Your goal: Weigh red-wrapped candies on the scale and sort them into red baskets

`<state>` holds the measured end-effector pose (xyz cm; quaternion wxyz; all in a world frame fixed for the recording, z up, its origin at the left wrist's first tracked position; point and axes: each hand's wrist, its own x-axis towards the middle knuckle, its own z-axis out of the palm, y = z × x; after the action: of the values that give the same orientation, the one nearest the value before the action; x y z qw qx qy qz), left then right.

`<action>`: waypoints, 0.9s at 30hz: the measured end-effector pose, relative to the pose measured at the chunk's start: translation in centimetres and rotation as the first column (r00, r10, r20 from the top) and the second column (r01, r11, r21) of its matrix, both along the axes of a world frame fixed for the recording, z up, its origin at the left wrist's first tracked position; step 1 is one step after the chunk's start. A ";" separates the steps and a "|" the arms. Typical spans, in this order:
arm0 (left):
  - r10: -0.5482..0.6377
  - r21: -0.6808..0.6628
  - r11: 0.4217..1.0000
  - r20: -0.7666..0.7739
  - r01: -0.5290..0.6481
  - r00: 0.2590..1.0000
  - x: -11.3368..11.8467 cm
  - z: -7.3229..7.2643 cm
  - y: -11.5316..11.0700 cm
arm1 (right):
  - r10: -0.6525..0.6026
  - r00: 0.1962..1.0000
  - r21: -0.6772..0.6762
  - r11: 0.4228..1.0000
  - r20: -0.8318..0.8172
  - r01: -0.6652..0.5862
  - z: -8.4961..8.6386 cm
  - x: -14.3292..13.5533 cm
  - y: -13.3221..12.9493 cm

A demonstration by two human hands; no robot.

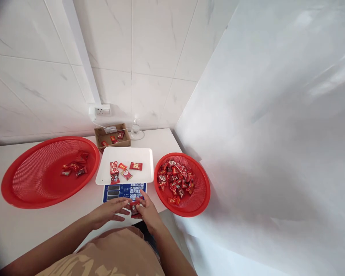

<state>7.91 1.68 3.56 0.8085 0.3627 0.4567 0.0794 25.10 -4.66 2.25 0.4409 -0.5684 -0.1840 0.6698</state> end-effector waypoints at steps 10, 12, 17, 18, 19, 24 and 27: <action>0.002 -0.061 0.998 0.076 0.002 0.997 0.3 -0.3 -0.4 | 0.176 0.971 0.104 0.976 0.160 -0.193 0.9 -1.2 0.1; 0.121 -0.144 0.984 0.118 -0.104 0.986 0.5 -0.5 -0.1 | 0.154 0.965 0.094 0.980 0.212 -0.177 0.5 0.0 0.4; 0.405 -0.283 0.881 0.035 -0.379 0.914 0.2 -1.0 1.5 | -0.071 0.896 0.021 0.997 0.438 0.069 -1.4 6.4 2.0; 0.430 -0.289 0.868 0.029 -0.404 0.902 0.0 -1.1 1.8 | -0.100 0.864 0.010 0.994 0.493 0.109 -1.9 7.8 2.3; 0.447 -0.293 0.859 0.026 -0.421 0.894 -0.2 -1.2 2.0 | -0.096 0.822 0.005 0.994 0.561 0.113 -2.5 9.1 2.7; 0.477 -0.306 0.831 -0.037 -0.464 0.878 -0.4 -1.5 2.3 | 0.119 0.544 -0.013 0.981 0.831 -0.194 -5.3 12.4 5.2; 0.471 -0.315 0.827 -0.065 -0.466 0.879 0.1 -1.3 2.1 | 0.252 0.354 -0.116 0.925 0.901 -0.362 -6.7 12.2 6.8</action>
<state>8.00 3.78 2.22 0.8157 0.1022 0.5320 0.2027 37.32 2.11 -4.41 0.1673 -0.7694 -0.5281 0.3180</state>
